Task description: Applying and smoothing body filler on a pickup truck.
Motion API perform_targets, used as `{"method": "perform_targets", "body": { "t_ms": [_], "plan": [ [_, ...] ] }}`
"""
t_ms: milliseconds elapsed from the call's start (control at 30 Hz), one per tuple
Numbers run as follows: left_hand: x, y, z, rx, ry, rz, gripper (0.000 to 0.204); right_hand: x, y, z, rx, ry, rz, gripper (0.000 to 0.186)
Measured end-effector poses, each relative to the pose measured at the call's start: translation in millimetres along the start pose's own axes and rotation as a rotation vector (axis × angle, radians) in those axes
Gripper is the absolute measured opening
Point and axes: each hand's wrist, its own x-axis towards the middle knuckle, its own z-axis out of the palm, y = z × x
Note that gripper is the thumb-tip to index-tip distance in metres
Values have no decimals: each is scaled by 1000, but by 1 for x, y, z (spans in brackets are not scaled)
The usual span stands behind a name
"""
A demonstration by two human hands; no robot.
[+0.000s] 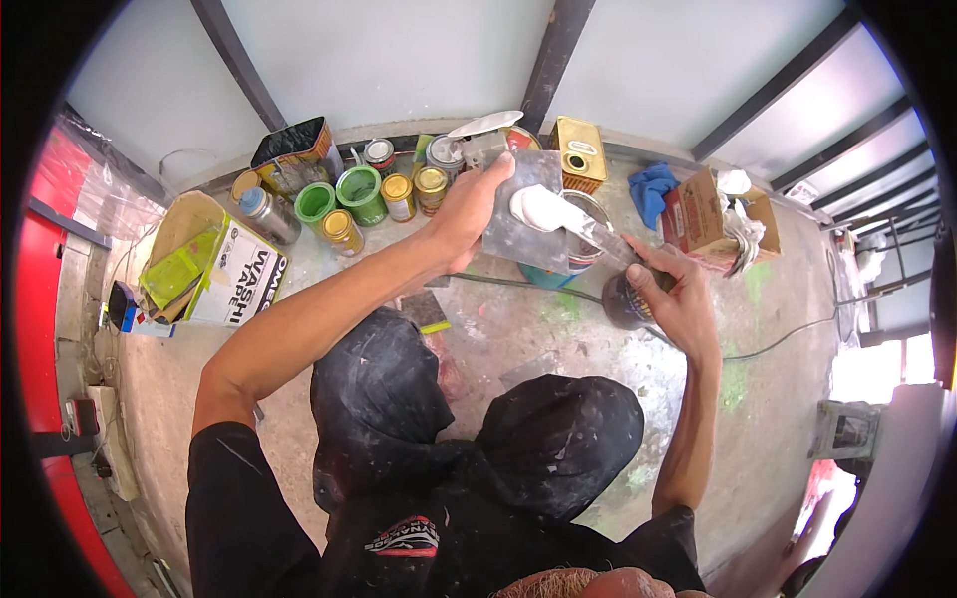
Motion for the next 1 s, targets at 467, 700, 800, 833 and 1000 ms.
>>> {"method": "perform_targets", "body": {
  "t_ms": [467, 700, 800, 833, 1000],
  "plan": [
    [10, -7, -14, 145, -29, -179, 48, 1, -4, 2, 121, 128, -92, 39],
    [12, -11, -13, -113, -45, -248, 49, 2, 0, 10, 483, 62, 112, 36],
    [14, -3, -25, -192, -22, -222, 46, 6, 21, 12, 490, 143, 99, 36],
    [12, 4, -27, -224, 28, -188, 44, 6, 30, 14, 462, 219, 34, 36],
    [-13, 42, -31, -269, 123, 20, 43, 10, 86, 19, 207, 199, 127, 39]
  ]
}}
